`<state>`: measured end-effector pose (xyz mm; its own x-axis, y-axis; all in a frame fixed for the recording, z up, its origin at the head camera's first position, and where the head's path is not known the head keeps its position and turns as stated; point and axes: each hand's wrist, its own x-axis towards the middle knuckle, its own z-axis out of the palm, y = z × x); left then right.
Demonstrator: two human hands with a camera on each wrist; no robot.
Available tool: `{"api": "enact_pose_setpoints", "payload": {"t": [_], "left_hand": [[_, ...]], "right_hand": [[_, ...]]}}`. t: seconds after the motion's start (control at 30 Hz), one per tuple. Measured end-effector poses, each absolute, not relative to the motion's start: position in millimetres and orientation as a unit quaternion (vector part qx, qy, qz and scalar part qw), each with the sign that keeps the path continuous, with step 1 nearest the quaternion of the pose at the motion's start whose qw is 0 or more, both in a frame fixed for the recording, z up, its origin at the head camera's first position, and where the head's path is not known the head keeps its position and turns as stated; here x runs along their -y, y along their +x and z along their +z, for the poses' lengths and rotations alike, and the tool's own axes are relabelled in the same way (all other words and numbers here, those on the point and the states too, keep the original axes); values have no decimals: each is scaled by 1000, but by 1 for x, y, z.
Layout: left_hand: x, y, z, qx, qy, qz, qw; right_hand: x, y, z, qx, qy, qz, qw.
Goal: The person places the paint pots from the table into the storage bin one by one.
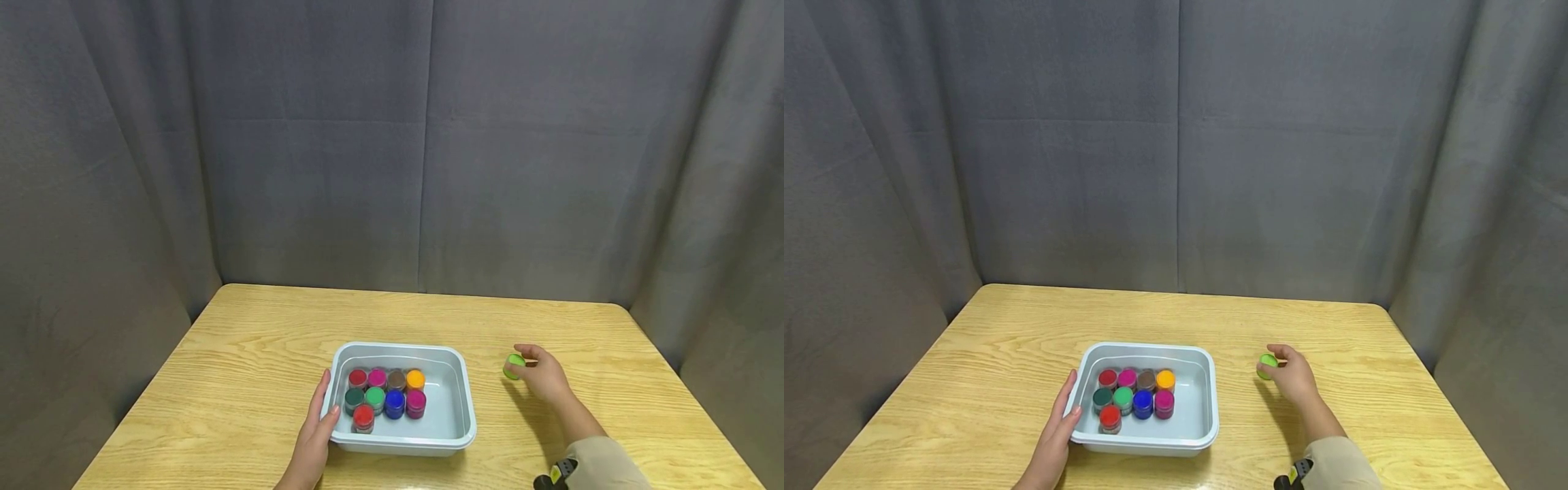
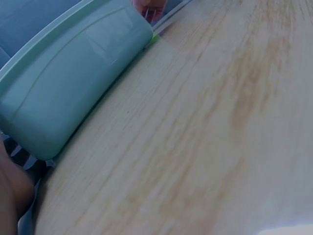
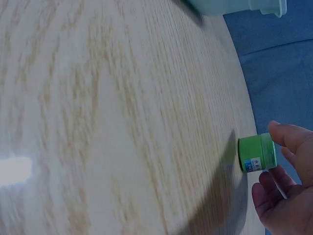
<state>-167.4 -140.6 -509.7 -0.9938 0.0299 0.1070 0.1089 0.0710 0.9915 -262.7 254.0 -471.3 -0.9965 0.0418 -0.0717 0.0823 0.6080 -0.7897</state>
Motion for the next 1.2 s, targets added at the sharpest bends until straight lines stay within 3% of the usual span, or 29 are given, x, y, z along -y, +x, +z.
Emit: {"api": "enact_pose_setpoints", "payload": {"t": [0.57, 1.2], "left_hand": [[140, -168, -510, 736, -39, -675, 24], [141, -167, -509, 739, -30, -672, 19]], "right_hand": [[-255, -260, -477, -899, 41, -435, 18], [-224, -255, -437, -893, -10, -451, -2]]}}
